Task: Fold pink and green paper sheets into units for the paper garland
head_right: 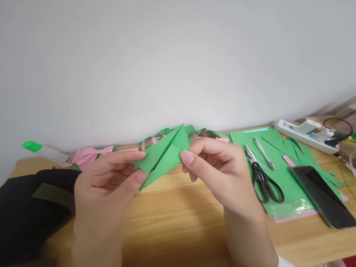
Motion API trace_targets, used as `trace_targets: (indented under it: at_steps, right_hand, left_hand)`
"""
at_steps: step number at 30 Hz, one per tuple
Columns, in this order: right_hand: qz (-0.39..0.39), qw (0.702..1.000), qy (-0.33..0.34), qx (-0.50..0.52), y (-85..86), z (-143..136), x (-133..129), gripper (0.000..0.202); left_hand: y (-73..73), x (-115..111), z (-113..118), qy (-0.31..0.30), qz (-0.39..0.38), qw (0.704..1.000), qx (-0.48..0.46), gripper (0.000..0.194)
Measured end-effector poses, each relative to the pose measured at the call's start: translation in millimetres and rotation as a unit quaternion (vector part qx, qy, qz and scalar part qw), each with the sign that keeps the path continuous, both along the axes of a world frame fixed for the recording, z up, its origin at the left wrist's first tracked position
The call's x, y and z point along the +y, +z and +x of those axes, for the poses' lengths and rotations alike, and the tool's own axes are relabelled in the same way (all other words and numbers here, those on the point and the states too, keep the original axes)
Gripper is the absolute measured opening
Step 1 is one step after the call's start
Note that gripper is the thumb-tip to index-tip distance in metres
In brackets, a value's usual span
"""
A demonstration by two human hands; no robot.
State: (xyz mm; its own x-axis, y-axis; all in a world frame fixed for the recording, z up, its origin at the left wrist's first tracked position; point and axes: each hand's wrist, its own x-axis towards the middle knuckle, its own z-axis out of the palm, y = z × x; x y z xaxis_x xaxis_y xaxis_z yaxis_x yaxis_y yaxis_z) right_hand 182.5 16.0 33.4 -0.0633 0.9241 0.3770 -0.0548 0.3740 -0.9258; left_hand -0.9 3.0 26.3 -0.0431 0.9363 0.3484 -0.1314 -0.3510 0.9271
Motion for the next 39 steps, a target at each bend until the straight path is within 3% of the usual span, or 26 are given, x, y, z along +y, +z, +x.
trace_targets:
  at_steps: [13, 22, 30, 33, 36, 39]
  right_hand:
    - [0.008, 1.000, -0.012, 0.006, 1.3, -1.3, -1.4, 0.020]
    - [0.006, 1.000, -0.023, -0.018, 0.6, -2.6, -0.9, 0.021]
    - [0.027, 0.992, -0.022, -0.119, 4.5, -4.0, -1.7, 0.027]
    - [0.014, 0.992, -0.012, -0.126, 6.1, -9.4, -1.2, 0.030]
    - [0.001, 0.994, -0.002, -0.112, 5.4, -14.7, -0.6, 0.031]
    - [-0.003, 0.996, -0.012, -0.086, 3.5, -17.2, -1.1, 0.027]
  left_hand:
    - [0.6, -3.5, -3.3, -0.037, -0.019, 0.999, -0.015, 0.019]
    - [-0.2, -0.7, 1.4, 0.010, 0.008, 1.000, 0.017, 0.016]
    - [-0.3, -1.7, 4.9, -0.014, 0.028, 0.995, 0.094, 0.016]
    - [-0.7, -2.4, 7.4, 0.000, 0.010, 0.997, 0.082, 0.013]
    - [0.0, -3.4, 8.1, -0.018, -0.032, 0.997, 0.070, 0.027]
    - [1.8, -4.1, 7.5, -0.029, -0.041, 0.992, 0.115, 0.030]
